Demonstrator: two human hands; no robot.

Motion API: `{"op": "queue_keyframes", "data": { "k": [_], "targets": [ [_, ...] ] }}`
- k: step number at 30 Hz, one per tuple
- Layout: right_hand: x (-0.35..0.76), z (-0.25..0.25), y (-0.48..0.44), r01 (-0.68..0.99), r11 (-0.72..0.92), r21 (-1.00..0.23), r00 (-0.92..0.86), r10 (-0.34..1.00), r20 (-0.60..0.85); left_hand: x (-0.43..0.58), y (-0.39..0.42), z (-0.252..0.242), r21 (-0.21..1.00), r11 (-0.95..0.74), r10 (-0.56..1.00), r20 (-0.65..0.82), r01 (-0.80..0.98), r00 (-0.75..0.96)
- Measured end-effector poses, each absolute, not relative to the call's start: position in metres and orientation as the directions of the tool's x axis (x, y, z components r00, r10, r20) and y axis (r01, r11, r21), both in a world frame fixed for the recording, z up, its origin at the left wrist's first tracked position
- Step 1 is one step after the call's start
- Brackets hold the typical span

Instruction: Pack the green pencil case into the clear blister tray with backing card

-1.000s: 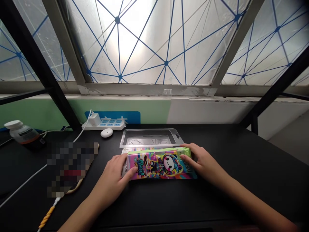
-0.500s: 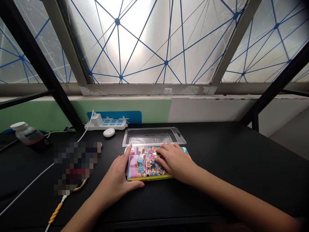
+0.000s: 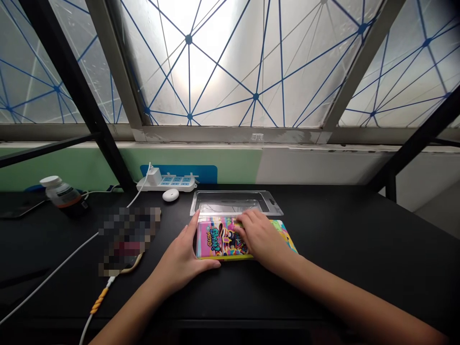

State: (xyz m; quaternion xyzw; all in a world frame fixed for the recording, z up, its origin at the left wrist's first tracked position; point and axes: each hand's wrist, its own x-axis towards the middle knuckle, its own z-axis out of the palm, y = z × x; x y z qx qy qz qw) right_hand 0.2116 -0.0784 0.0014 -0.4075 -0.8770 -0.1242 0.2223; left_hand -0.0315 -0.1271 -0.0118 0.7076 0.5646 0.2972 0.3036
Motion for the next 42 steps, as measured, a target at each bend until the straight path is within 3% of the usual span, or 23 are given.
{"op": "queue_keyframes", "data": {
  "k": [6, 9, 11, 15, 19, 23, 32, 34, 38, 42],
  "targets": [
    [0.217, 0.016, -0.088, 0.704, 0.705, 0.089, -0.564, 0.478, 0.674, -0.037, -0.125, -0.008, 0.789, -0.218, 0.959, 0.065, 0.574, 0.276],
    [0.227, 0.031, -0.108, 0.618, 0.776, 0.131, -0.638, 0.397, 0.660, -0.050, -0.127, -0.006, 0.739, -0.247, 0.945, 0.040, 0.627, 0.324],
    [0.238, 0.040, -0.125, 0.525, 0.847, 0.083, -0.712, 0.384, 0.587, -0.060, -0.130, -0.005, 0.707, -0.254, 0.937, 0.011, 0.660, 0.350],
    [0.274, 0.044, -0.145, 0.474, 0.861, -0.187, -0.801, 0.509, 0.315, -0.070, -0.136, 0.002, 0.720, -0.206, 0.940, -0.044, 0.663, 0.339],
    [0.315, 0.024, -0.136, 0.654, 0.676, -0.339, -0.702, 0.710, 0.061, -0.065, -0.137, 0.007, 0.734, -0.103, 0.968, -0.081, 0.671, 0.237],
    [0.336, 0.001, -0.122, 0.748, 0.480, -0.459, -0.557, 0.829, -0.041, -0.059, -0.135, 0.003, 0.726, -0.104, 0.973, -0.067, 0.679, 0.220],
    [0.327, -0.008, -0.112, 0.602, 0.262, -0.754, -0.246, 0.959, 0.137, -0.058, -0.132, -0.004, 0.837, -0.147, 0.974, 0.031, 0.527, 0.223],
    [0.326, -0.012, -0.113, 0.608, 0.267, -0.748, -0.244, 0.959, 0.144, -0.057, -0.132, -0.004, 0.824, -0.145, 0.976, 0.030, 0.548, 0.215],
    [0.326, -0.024, -0.119, 0.709, 0.338, -0.619, -0.334, 0.934, 0.128, -0.054, -0.134, -0.008, 0.779, -0.188, 0.970, 0.050, 0.598, 0.239],
    [0.324, -0.017, -0.119, 0.710, 0.401, -0.580, -0.306, 0.916, 0.259, -0.043, -0.133, -0.001, 0.738, -0.253, 0.966, 0.162, 0.625, 0.201]
  ]
}}
